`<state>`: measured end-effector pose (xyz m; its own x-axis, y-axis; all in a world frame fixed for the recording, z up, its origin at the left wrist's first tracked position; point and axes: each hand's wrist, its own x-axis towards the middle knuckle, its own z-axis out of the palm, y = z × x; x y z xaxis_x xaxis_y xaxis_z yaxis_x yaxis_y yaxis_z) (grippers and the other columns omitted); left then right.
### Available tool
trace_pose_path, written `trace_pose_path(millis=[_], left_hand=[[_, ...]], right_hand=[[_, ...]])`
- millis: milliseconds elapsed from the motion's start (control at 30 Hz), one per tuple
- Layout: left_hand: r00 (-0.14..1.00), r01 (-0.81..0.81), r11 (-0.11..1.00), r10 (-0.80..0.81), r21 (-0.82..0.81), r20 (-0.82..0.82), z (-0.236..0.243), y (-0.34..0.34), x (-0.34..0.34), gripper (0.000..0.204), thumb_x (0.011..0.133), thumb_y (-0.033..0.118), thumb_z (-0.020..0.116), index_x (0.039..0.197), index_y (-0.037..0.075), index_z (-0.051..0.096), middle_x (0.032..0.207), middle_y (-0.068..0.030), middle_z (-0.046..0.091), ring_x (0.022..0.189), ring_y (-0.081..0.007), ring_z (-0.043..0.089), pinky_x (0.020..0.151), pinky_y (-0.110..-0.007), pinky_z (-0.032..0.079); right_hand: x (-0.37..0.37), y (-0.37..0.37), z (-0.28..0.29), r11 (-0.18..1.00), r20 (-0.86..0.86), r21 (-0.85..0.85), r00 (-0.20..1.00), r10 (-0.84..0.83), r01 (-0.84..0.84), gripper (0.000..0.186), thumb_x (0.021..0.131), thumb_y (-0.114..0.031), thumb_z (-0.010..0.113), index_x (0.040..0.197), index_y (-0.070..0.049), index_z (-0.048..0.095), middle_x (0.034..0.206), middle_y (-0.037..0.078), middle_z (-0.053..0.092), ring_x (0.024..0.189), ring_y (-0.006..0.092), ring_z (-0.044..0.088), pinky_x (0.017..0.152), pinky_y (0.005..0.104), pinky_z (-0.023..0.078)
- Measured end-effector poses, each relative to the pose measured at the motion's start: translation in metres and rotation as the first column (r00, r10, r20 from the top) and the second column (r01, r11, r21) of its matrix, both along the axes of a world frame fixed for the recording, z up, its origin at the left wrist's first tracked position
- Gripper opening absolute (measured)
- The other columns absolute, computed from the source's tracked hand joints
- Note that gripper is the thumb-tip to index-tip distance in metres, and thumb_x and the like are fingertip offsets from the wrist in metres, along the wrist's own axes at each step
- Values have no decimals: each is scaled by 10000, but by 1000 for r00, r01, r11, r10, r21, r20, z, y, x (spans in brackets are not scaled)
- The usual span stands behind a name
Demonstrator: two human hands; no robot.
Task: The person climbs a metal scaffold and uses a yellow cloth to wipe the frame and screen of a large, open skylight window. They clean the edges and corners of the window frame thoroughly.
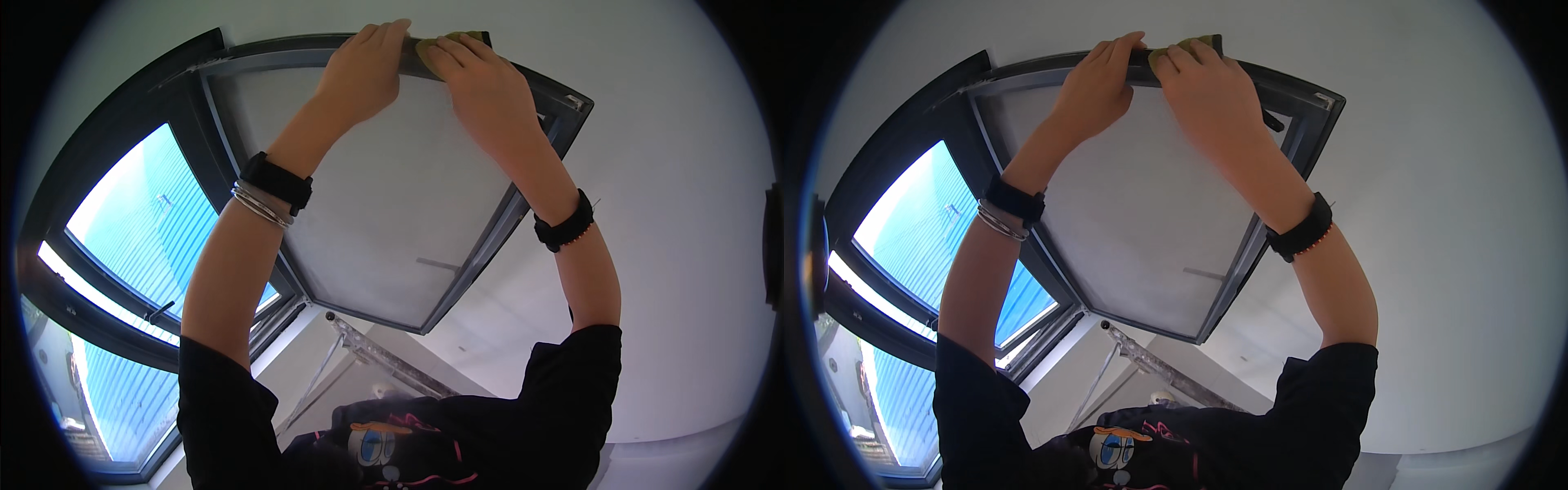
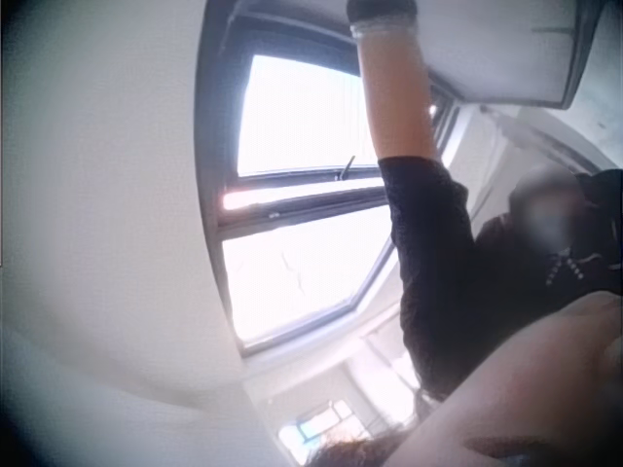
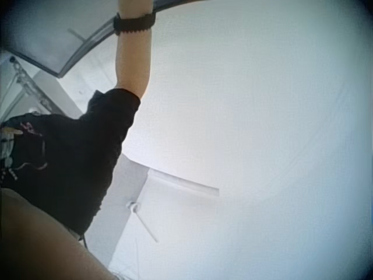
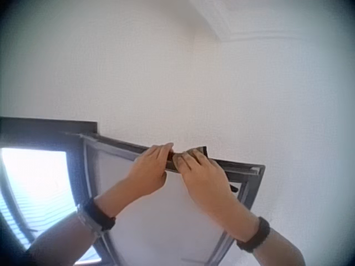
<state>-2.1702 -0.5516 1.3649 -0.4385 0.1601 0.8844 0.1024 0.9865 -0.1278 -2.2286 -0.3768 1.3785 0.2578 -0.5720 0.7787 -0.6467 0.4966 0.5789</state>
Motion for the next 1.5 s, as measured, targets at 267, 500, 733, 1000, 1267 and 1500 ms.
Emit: trace_pose_path(millis=[267,500,733,1000,1267,1500], left_hand=[[999,-45,999,44,-30,-29,-1,4,0,557,696,-61,503,1231,50,394,1154,-96,541,1119,-275,494,909,-387,452],[999,-25,999,23,38,33,3,10,5,575,684,-63,499,1239,50,399,1146,-96,542,1102,-273,498,889,-383,464],[998,-28,999,25,38,60,6,8,5,600,660,-79,518,1232,63,412,1140,-62,553,1084,-250,508,853,-369,479],[997,-16,997,11,69,77,9,7,8,585,647,-97,526,1199,79,441,1092,-44,589,1053,-243,535,829,-362,486],[997,-73,997,72,-34,-16,5,8,3,540,657,-86,521,1168,79,462,1030,-90,592,1009,-268,550,818,-367,488],[1000,-1,998,3,65,-24,5,4,3,536,668,-77,512,1170,106,464,1022,-89,597,983,-289,563,810,-383,487]], right_hand=[[-8,68,6,981,96,-28,977,-188,192,225,724,-35,617,943,-83,630,937,9,552,882,191,571,680,319,503],[-7,96,7,975,134,-21,967,-216,221,268,683,-39,659,947,-78,626,943,17,535,874,192,553,682,326,464],[-3,47,4,996,84,-37,993,-81,84,225,685,-50,646,908,-67,620,884,18,542,868,186,554,701,332,441],[1,-25,0,996,-1,-69,999,-53,53,105,683,-80,642,785,-59,630,845,16,547,803,175,534,695,328,425],[-1,4,-1,980,44,-140,990,-137,142,142,673,-77,643,814,-71,640,865,17,529,818,186,524,689,341,430],[-13,74,2,952,139,-131,956,-258,276,170,688,-50,632,855,-80,635,868,21,507,800,208,512,658,332,421]])
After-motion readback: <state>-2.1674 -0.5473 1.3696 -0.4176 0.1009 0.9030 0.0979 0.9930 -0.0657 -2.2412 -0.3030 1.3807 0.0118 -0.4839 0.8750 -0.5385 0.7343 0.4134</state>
